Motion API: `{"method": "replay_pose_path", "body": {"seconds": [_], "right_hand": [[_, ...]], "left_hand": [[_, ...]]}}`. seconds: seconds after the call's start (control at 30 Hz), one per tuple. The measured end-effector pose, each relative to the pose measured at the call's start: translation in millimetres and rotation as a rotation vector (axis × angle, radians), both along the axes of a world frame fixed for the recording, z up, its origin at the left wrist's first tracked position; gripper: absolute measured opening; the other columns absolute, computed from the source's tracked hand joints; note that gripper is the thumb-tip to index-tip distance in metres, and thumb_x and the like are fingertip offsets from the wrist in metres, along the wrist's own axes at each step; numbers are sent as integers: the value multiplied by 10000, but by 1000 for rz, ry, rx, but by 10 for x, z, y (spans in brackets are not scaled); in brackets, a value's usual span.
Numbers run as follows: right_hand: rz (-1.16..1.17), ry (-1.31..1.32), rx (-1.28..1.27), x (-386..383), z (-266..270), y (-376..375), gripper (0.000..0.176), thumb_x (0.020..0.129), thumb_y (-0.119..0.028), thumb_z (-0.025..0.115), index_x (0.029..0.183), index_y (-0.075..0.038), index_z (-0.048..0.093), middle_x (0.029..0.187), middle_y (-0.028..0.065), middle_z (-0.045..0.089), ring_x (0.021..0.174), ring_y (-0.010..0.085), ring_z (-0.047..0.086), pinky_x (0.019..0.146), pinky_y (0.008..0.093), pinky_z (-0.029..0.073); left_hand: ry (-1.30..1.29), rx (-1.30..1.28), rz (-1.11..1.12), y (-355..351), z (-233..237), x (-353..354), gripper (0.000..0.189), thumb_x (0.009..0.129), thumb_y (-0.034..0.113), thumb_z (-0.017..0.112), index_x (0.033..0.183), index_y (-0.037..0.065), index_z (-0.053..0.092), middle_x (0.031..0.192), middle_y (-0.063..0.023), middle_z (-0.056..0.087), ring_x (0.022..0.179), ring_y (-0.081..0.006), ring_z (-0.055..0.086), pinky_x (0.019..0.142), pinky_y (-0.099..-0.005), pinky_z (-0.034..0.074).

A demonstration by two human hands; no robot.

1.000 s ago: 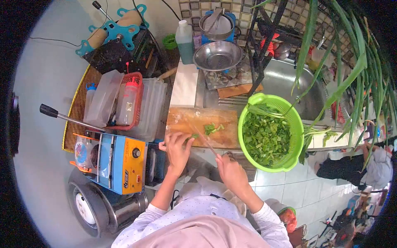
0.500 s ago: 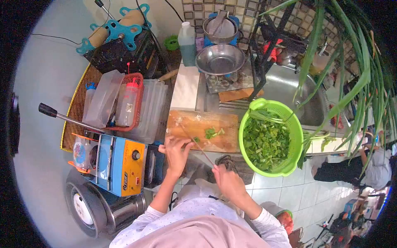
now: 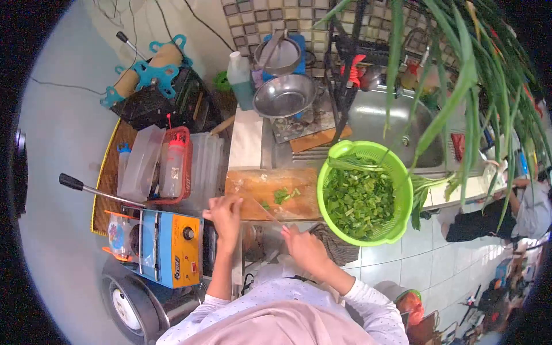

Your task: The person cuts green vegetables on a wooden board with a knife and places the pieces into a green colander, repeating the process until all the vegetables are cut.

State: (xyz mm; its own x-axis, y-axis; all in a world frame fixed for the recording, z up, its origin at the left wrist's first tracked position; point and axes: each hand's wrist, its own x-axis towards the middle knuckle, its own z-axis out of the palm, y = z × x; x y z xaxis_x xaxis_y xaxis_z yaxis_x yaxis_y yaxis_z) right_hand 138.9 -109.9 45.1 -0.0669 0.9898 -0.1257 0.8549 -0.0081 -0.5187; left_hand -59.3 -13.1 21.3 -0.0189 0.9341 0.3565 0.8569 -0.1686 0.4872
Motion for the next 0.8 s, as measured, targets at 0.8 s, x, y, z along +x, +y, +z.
{"method": "replay_pose_path", "body": {"seconds": [0.8], "right_hand": [[-305,1015,-572,493,-145,-413,542,951,-562,391,998,-41,534,558,-39,383,427,62,368,389,232,312]], "left_hand": [[-277,-292,-380,134,135,667,506,659,93,795,1121,-14,618,926,-201,665,649,-261,669,590,-334,523]]}}
